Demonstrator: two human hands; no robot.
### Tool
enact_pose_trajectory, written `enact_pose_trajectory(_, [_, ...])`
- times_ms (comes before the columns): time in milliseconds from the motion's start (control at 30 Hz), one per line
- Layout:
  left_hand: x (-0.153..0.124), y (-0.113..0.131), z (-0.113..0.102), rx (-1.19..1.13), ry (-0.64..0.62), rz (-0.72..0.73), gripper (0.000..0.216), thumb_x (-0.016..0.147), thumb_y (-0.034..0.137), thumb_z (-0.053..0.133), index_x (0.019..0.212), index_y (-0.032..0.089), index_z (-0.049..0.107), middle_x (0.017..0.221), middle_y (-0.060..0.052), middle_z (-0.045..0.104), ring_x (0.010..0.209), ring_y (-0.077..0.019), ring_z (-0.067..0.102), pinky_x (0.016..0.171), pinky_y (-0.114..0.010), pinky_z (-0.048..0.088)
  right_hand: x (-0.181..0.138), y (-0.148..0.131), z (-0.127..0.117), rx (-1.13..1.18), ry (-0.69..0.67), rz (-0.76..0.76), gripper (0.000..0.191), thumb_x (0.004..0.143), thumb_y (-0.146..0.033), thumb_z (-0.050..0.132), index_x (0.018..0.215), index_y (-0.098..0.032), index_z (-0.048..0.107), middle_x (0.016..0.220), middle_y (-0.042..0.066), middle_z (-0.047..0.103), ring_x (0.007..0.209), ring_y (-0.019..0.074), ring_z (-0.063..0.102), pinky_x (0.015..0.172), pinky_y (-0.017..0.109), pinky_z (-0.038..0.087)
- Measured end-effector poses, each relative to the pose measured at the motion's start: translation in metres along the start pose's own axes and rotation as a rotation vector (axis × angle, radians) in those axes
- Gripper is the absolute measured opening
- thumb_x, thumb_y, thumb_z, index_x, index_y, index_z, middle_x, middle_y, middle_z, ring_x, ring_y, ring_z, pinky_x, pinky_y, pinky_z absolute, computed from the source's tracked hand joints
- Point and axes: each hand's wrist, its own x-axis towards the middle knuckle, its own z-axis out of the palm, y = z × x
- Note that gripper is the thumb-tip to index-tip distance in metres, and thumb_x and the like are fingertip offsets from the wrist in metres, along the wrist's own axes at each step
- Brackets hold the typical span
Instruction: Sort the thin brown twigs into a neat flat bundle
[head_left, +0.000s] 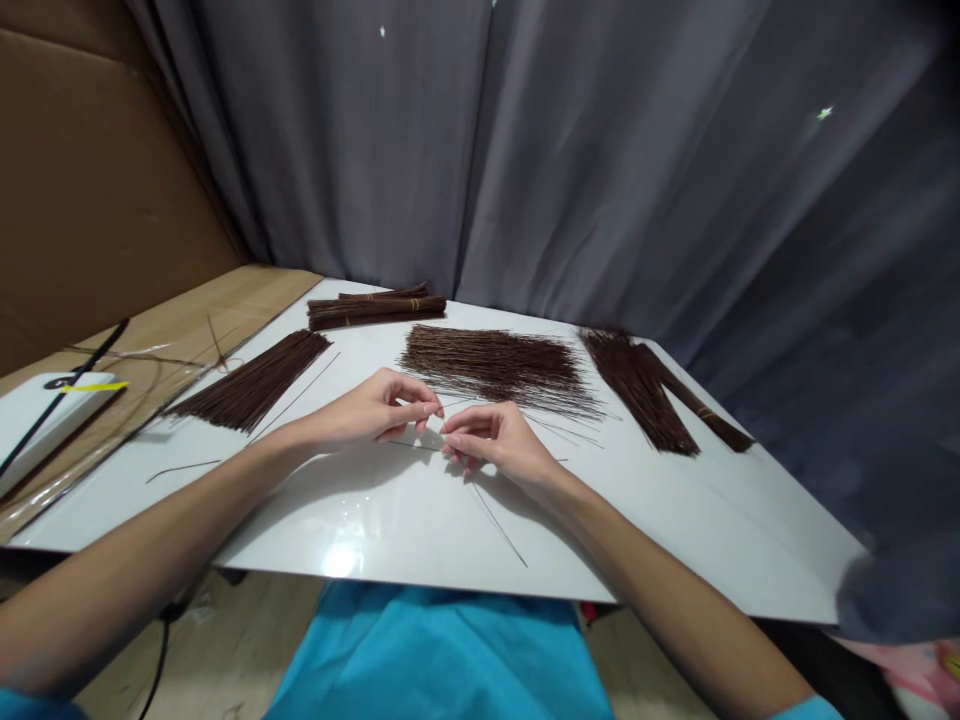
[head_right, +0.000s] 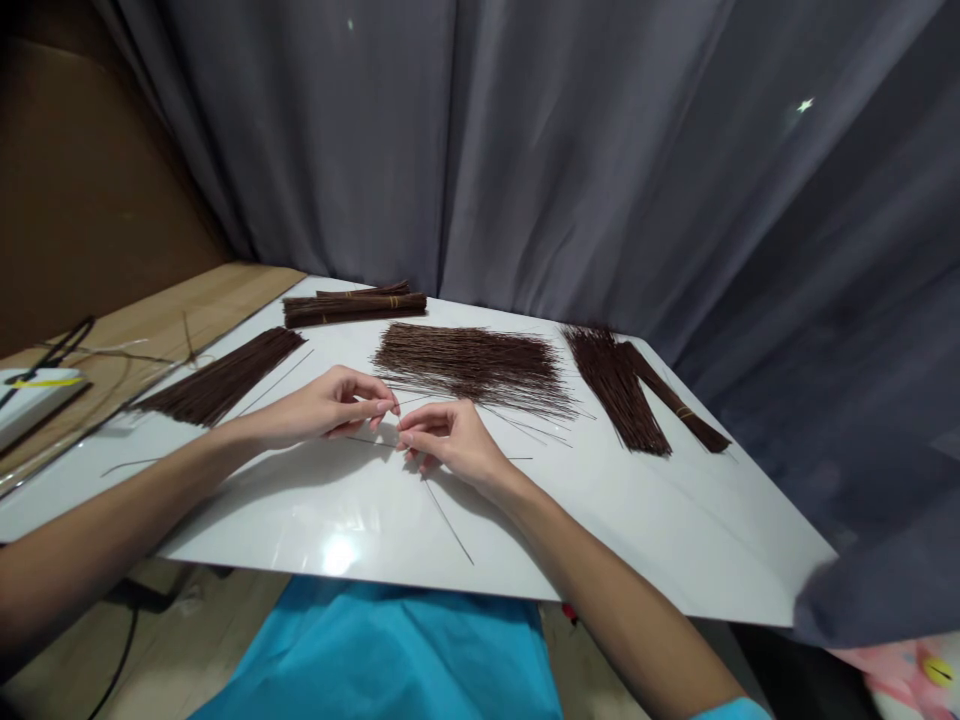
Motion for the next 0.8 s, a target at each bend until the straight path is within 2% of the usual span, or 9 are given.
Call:
enact_pose_trajectory(100, [0.0003, -0.0019, 0.0004, -0.01, 0.019, 0.01, 0.033, 0.101, 0.044, 0.071, 0.098, 0.013, 0.081, 0.075, -0.004, 0.069, 0.048, -0.0056, 0.042, 0.046, -0.021, 0.028, 0.0002, 0.0004, 0.0001, 0.0, 0.001, 0.002, 0.043, 0.08, -0.047, 0.092, 0.103, -0.012, 0.081, 0.09, 0.013, 0.081, 0.07, 0.0199, 0.075, 0.058, 0.029, 0.063])
enact_pose_trajectory(267, [0.0008, -0.0075, -0.002, 0.001, 0.032, 0.015, 0.042, 0.099, 0.051, 0.072, 0.086, 0.012, 0.081, 0.051, 0.001, 0.051, 0.044, -0.0065, 0.036, 0.048, -0.022, 0.027, 0.0021, 0.0031, -0.0009, 0.018, 0.028, -0.006, 0.046, 0.081, -0.051, 0.091, 0.104, -0.012, 0.081, 0.086, 0.012, 0.08, 0.067, 0.0189, 0.074, 0.057, 0.029, 0.063])
enact_pose_trajectory(633, [-0.0015, -0.0058, -0.0016, -0.009, -0.016, -0.013, 0.044, 0.101, 0.054, 0.068, 0.1, 0.012, 0.082, 0.048, 0.002, 0.05, 0.042, -0.0084, 0.037, 0.044, -0.021, 0.024, 0.0029, 0.006, 0.0017, 0.014, 0.037, -0.016, 0.046, 0.082, -0.051, 0.09, 0.102, -0.012, 0.08, 0.083, 0.012, 0.08, 0.065, 0.0189, 0.073, 0.055, 0.028, 0.062])
enact_pose_trajectory(800, [-0.0009, -0.0041, -0.0016, 0.015, -0.011, -0.004, 0.043, 0.102, 0.052, 0.068, 0.099, 0.012, 0.082, 0.048, 0.002, 0.049, 0.043, -0.0076, 0.036, 0.045, -0.021, 0.024, 0.0026, 0.0062, 0.0018, 0.009, 0.028, -0.01, 0.046, 0.082, -0.052, 0.09, 0.103, -0.012, 0.08, 0.084, 0.012, 0.079, 0.065, 0.0194, 0.074, 0.056, 0.029, 0.061])
